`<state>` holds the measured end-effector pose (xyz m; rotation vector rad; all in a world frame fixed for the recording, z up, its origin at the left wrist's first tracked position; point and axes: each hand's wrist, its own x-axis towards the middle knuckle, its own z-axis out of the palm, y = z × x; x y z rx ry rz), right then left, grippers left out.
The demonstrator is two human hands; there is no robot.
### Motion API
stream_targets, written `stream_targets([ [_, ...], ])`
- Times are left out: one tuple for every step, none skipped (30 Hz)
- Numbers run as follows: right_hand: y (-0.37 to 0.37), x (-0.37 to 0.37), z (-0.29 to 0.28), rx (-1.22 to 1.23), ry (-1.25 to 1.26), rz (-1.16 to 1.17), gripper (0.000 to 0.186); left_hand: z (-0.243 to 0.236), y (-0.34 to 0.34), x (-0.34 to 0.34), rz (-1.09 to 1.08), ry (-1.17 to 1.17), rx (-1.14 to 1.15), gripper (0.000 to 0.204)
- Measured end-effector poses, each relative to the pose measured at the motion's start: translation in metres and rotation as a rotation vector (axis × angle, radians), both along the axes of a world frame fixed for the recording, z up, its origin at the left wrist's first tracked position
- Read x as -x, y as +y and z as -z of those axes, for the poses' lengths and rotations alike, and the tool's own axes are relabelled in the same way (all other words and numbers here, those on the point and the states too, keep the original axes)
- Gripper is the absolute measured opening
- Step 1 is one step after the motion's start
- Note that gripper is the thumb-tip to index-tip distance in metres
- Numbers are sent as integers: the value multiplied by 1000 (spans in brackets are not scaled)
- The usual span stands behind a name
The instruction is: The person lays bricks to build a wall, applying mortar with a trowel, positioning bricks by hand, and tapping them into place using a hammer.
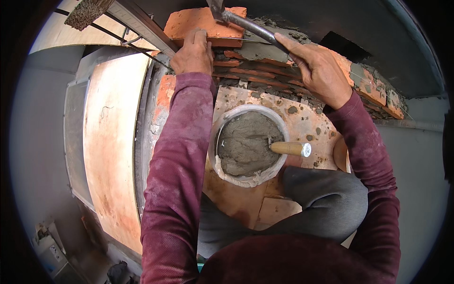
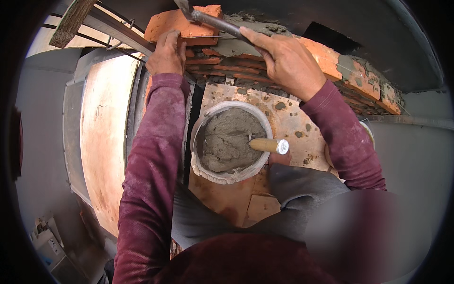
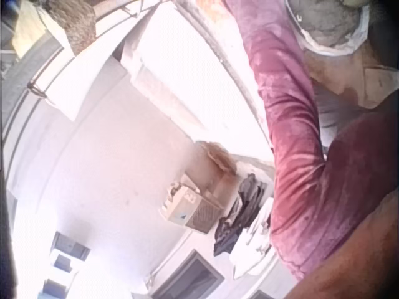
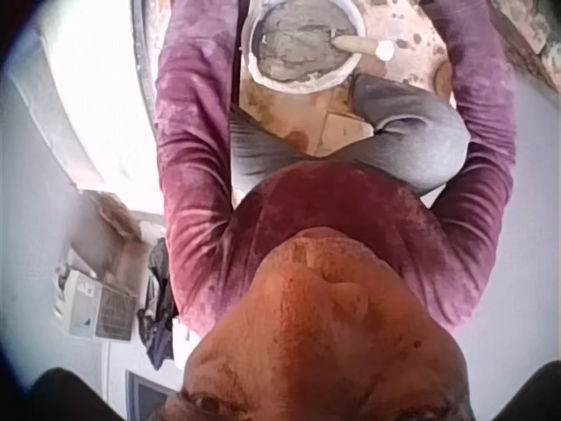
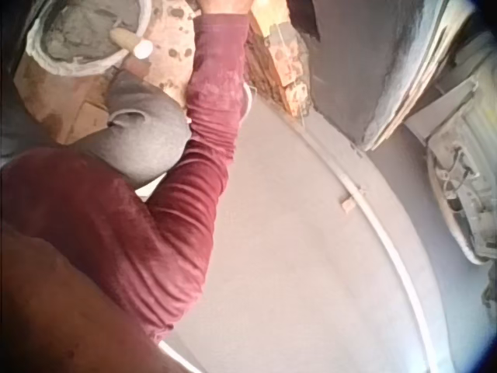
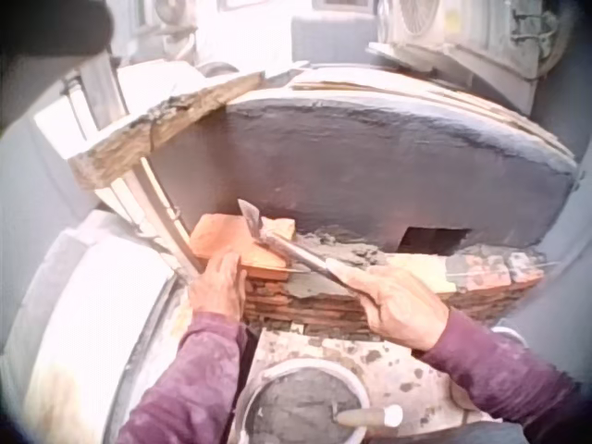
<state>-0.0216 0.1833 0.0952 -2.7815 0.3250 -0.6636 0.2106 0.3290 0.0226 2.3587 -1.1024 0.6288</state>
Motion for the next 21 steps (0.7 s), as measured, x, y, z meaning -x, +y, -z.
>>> stream_targets([
  [0,2,1,-16,6,17,52,-1,-1,0,-7,-1,-11,32],
  [3,6,0,-32,12,33,52,-3,-2,0,-15,-2,-22,30],
  [5,8,1,-52,22,47,53,-5,-1,2,-26,2,-37,29],
  [6,10,1,-61,22,54,53,-7,-2,4,-30,23,-67,29],
  [3,9,3,-41,39,35,53,-10,-3,6,-34,45,-97,28],
  [-3,7,2,-17,50,21,54,-16,-5,7,-34,61,-123,28],
  [-7,6,1,7,62,7,54,-14,-5,5,-26,52,-109,27],
  [-7,6,2,-9,70,15,53,-10,-4,2,-18,44,-96,27],
  [-6,6,6,-28,78,18,53,-12,-2,1,-14,36,-85,26],
  [-4,5,6,-46,85,22,52,-14,-1,0,-8,52,-93,26],
  [-5,4,2,-43,95,7,52,-17,1,-1,-1,68,-101,25],
  [-6,1,-6,-37,102,-3,51,-21,2,-2,9,82,-107,25],
  [-6,-2,-11,-32,109,-14,51,-21,4,-4,-7,75,-137,24],
  [-2,-1,-10,-58,90,-5,51,-19,7,-7,-25,69,-168,23],
  [1,2,-8,-69,71,12,51,-19,4,-8,-36,61,-183,22],
  [3,3,-4,-89,51,18,50,-19,4,-9,-4,67,-174,21],
  [1,3,-2,-66,60,26,50,-22,1,-10,7,61,-184,21],
  [1,7,3,-55,73,33,50,-24,2,-8,17,58,-205,22],
  [1,8,5,-44,85,40,50,-26,2,-7,26,55,-226,22],
  [0,5,5,-91,54,10,49,-30,3,-6,1,64,-251,24],
  [1,5,6,-89,58,11,48,-33,2,-5,2,73,-275,26],
])
